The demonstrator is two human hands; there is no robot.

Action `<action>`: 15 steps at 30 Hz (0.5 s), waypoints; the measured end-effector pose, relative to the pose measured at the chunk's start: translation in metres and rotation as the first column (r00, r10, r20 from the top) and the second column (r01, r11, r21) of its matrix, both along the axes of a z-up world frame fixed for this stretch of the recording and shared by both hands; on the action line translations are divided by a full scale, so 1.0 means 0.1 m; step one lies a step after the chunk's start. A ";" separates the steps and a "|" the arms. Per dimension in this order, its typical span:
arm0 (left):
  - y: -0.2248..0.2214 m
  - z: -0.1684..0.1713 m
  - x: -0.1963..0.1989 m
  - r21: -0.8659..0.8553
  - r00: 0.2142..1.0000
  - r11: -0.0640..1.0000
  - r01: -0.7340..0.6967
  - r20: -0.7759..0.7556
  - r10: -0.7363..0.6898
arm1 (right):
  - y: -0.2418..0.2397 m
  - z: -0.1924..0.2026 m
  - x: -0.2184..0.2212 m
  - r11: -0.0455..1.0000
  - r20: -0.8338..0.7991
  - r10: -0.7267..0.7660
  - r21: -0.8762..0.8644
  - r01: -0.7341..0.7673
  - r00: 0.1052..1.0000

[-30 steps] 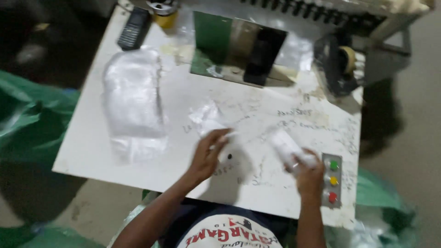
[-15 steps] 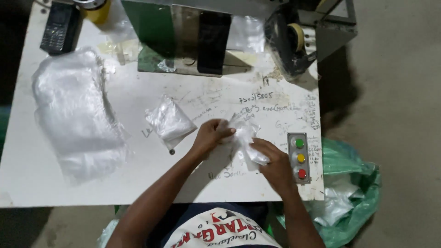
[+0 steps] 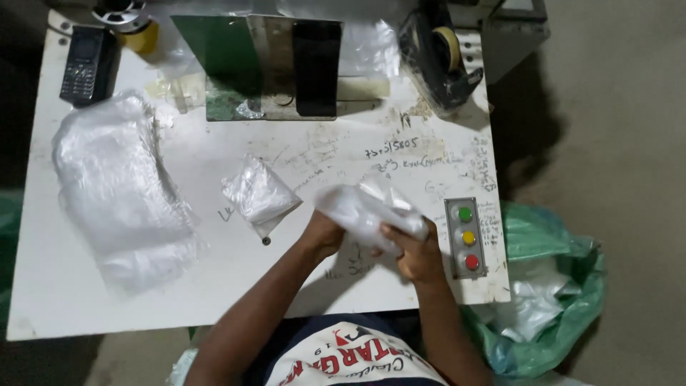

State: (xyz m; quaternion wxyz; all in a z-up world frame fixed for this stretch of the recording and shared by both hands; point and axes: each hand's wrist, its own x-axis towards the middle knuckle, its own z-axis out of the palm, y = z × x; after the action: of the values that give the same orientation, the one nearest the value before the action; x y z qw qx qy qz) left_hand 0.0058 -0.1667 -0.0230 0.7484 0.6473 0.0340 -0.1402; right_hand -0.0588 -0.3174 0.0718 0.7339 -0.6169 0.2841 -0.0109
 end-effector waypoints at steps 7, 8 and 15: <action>-0.02 -0.10 0.04 0.336 0.799 0.921 -0.199 0.599 -0.046 | -0.50 -1.02 0.15 0.918 0.166 -0.130 0.393 0.055 0.978; -0.01 0.07 0.04 0.392 0.817 0.911 -0.130 0.562 -0.125 | -0.50 -0.79 0.13 0.960 0.341 0.259 -0.191 -0.203 0.904; -0.34 -0.28 -0.24 0.386 0.585 0.870 -0.305 0.797 -0.148 | -0.24 -1.18 0.24 0.985 0.148 -0.174 0.042 0.170 0.974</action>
State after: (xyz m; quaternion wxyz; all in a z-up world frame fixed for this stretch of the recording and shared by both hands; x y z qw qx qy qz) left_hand -0.0182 -0.2011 -0.0509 0.4993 0.8024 -0.2451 0.2165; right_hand -0.0347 -0.3416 -0.0467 0.7584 -0.5767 0.2802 -0.1170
